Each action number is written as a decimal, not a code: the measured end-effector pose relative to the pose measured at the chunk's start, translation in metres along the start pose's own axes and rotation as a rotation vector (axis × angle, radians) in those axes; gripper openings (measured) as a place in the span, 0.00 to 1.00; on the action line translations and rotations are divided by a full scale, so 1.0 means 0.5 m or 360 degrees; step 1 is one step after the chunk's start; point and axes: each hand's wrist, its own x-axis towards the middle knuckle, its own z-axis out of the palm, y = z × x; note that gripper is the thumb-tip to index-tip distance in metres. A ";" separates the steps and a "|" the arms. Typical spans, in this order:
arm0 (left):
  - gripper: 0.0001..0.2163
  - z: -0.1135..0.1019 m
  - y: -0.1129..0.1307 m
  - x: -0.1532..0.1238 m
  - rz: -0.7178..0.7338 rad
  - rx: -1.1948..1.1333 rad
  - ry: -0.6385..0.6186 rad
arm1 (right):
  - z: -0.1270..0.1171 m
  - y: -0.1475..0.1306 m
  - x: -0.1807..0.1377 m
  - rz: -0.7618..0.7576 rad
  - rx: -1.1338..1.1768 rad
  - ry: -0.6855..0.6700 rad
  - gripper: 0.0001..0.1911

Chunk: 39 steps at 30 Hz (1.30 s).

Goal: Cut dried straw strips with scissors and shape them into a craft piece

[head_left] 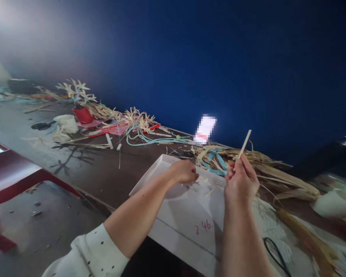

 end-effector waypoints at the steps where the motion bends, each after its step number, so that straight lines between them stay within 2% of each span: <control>1: 0.10 -0.001 0.001 -0.001 -0.0013 0.0037 -0.0028 | 0.002 -0.001 -0.002 0.0006 0.0002 -0.0014 0.24; 6: 0.11 -0.009 -0.002 -0.005 -0.0046 0.0109 0.0052 | 0.006 -0.002 -0.008 0.0027 0.0008 -0.0054 0.25; 10: 0.08 -0.008 -0.013 -0.001 -0.0092 0.0074 0.0248 | 0.008 -0.005 -0.009 0.0016 0.0004 -0.0024 0.24; 12: 0.07 -0.002 -0.015 0.001 -0.0047 0.0078 0.0389 | 0.007 -0.008 -0.007 -0.0018 0.0029 0.0029 0.23; 14: 0.07 0.007 -0.011 0.000 0.0122 0.0082 0.0456 | 0.006 -0.010 -0.004 -0.0066 0.0067 0.0105 0.22; 15: 0.07 0.013 -0.006 -0.002 0.0254 0.0090 0.0437 | 0.005 -0.012 -0.003 -0.0089 0.0080 0.0141 0.21; 17: 0.07 0.027 0.007 -0.007 0.0550 0.0140 0.0226 | 0.004 -0.015 -0.001 -0.0104 0.0095 0.0181 0.20; 19: 0.07 0.040 0.020 -0.014 0.0664 0.0224 0.0044 | 0.004 -0.018 -0.001 -0.0090 0.0106 0.0173 0.20; 25: 0.11 0.059 0.033 -0.022 0.0710 0.0486 -0.0001 | 0.006 -0.018 -0.005 -0.0052 0.0077 0.0126 0.20; 32: 0.08 0.074 0.046 -0.023 0.0739 0.0627 -0.0010 | 0.005 -0.014 -0.006 -0.0059 0.0052 0.0073 0.19; 36: 0.08 0.076 0.045 -0.022 0.0704 0.0572 0.0036 | 0.003 -0.013 -0.003 -0.0047 0.0051 0.0064 0.19; 39: 0.07 0.064 0.035 -0.016 0.0638 0.0393 0.0046 | 0.003 -0.012 -0.002 -0.0047 0.0068 0.0062 0.20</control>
